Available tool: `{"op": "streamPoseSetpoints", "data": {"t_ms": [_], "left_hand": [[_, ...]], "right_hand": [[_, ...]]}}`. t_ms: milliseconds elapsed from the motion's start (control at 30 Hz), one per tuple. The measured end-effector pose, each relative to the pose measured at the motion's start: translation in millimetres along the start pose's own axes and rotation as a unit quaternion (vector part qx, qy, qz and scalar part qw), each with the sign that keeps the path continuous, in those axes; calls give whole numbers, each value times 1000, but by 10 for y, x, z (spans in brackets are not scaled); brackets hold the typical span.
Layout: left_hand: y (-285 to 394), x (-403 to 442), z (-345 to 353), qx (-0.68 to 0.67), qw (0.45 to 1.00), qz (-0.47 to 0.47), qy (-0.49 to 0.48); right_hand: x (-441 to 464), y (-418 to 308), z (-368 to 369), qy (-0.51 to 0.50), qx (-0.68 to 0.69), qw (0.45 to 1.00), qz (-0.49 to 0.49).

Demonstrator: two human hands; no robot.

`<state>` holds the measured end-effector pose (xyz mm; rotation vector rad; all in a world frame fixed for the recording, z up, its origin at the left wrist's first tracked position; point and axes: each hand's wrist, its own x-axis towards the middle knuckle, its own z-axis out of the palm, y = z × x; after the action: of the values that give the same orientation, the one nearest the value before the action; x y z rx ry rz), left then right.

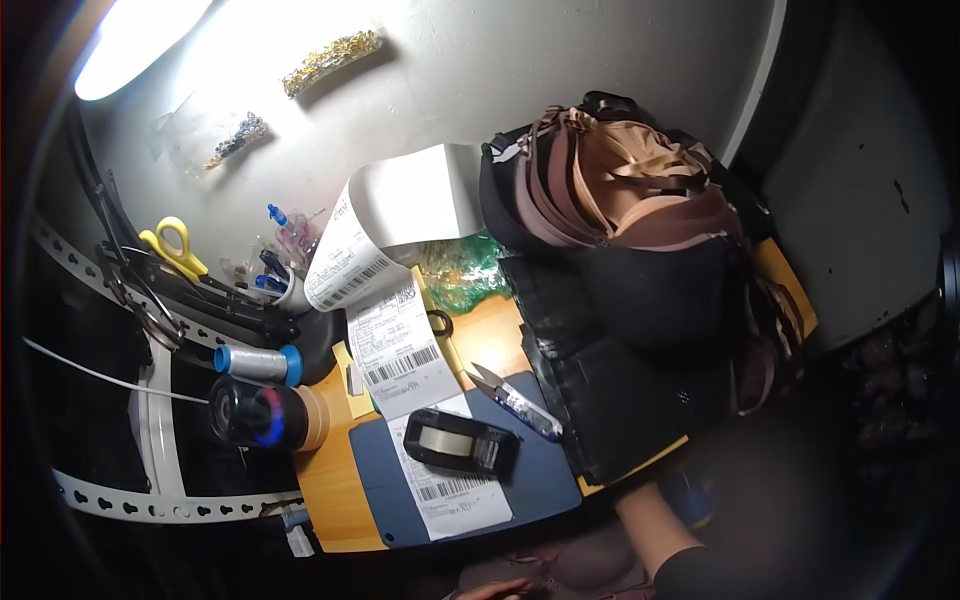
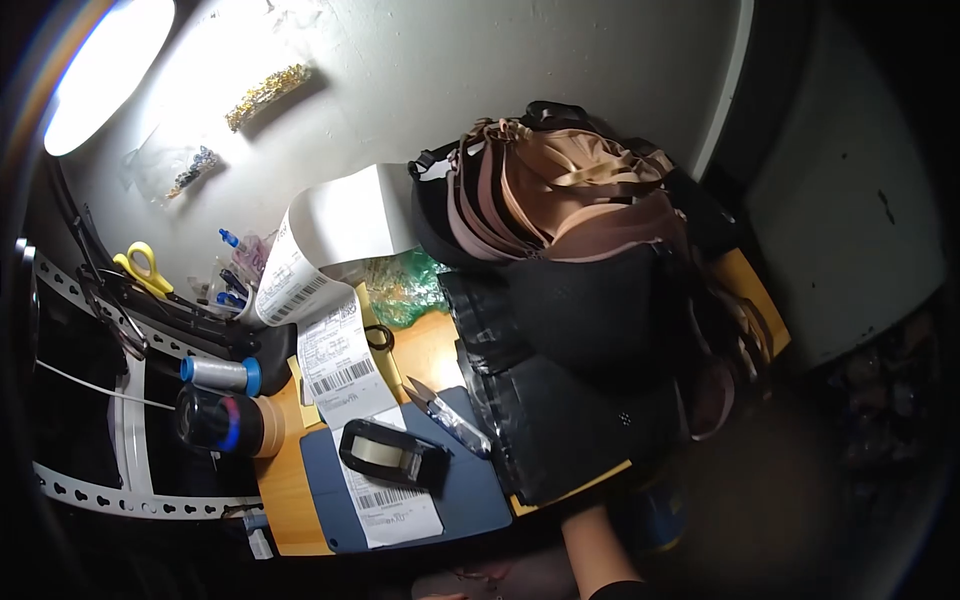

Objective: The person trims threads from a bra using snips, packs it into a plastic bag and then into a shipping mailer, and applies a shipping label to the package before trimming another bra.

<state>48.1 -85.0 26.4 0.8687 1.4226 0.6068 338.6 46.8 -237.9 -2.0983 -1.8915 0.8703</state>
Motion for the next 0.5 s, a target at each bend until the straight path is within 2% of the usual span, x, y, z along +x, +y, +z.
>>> {"op": "streamPoseSetpoints", "data": {"t_ms": [67,133,200,267,300,500], "left_hand": [[310,267,179,52,996,49,-49],[195,593,259,63,985,81,-136],[314,851,323,78,979,118,-148],[402,1038,402,109,976,-35,-184],[71,1094,460,221,964,109,-103],[72,1344,493,126,975,112,-148]], "right_hand": [[33,-22,26,-2,5,1000,12],[58,-25,17,-2,11,1000,19],[93,-29,3,-3,15,1000,21],[98,-28,-5,-8,21,999,27],[81,-32,-2,-9,20,999,34],[70,-19,10,-12,30,999,42]]}}
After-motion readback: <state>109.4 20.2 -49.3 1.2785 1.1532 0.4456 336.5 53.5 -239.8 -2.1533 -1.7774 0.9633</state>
